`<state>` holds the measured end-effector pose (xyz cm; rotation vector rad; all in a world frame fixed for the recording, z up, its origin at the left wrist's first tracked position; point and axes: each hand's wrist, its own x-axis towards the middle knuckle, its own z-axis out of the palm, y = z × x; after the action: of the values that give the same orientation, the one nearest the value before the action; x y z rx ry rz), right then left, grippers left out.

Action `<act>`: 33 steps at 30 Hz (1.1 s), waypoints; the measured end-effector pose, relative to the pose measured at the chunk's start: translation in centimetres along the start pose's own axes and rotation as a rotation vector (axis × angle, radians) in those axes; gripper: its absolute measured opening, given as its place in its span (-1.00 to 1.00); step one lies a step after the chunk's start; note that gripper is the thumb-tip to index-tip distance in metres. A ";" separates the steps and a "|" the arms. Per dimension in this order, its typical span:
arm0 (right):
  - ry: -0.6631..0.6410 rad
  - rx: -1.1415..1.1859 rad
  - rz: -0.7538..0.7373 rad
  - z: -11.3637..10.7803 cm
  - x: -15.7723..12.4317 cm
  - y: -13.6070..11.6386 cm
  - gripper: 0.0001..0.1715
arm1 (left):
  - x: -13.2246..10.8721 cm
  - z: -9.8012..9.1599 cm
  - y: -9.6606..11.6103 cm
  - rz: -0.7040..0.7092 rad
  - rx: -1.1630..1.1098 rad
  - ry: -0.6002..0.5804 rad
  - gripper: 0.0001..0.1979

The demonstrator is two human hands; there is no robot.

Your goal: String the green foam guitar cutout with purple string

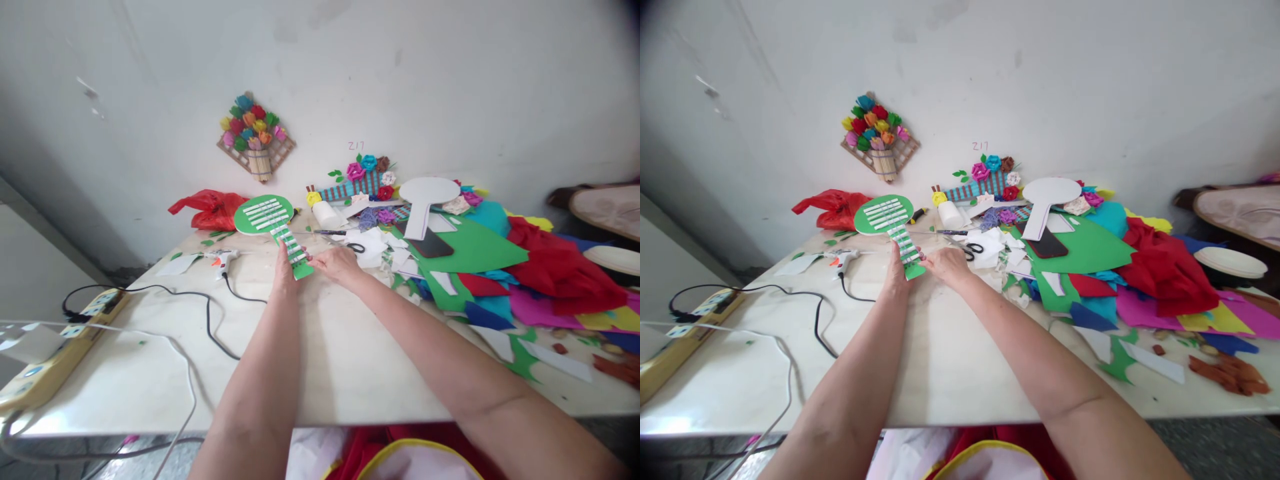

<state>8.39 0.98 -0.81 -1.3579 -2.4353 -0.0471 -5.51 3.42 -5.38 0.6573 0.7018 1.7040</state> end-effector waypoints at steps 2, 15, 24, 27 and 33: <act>0.012 0.001 -0.004 -0.1 -0.1 0.0 -0.56 | 0.0 0.0 0.0 0.015 -0.004 0.025 -0.58; 0.066 0.147 0.062 0.5 0.5 -0.4 -0.56 | 0.4 -0.2 -0.2 -0.074 0.037 0.024 -0.47; 0.057 0.121 0.121 0.1 0.9 -0.3 -0.47 | 0.6 -0.3 -0.6 -0.014 0.015 0.054 -0.57; 0.049 0.134 0.116 0.1 1.5 -0.4 -0.52 | 0.7 -0.4 -0.7 -0.018 0.007 0.017 -0.53; 0.017 0.116 0.080 -0.3 2.4 -1.0 -0.58 | 0.7 -0.3 -0.2 -0.056 -0.013 -0.010 -0.35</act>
<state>6.44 2.37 0.38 -1.3953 -2.3284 0.1002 -5.76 4.10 -5.66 0.6309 0.6956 1.6512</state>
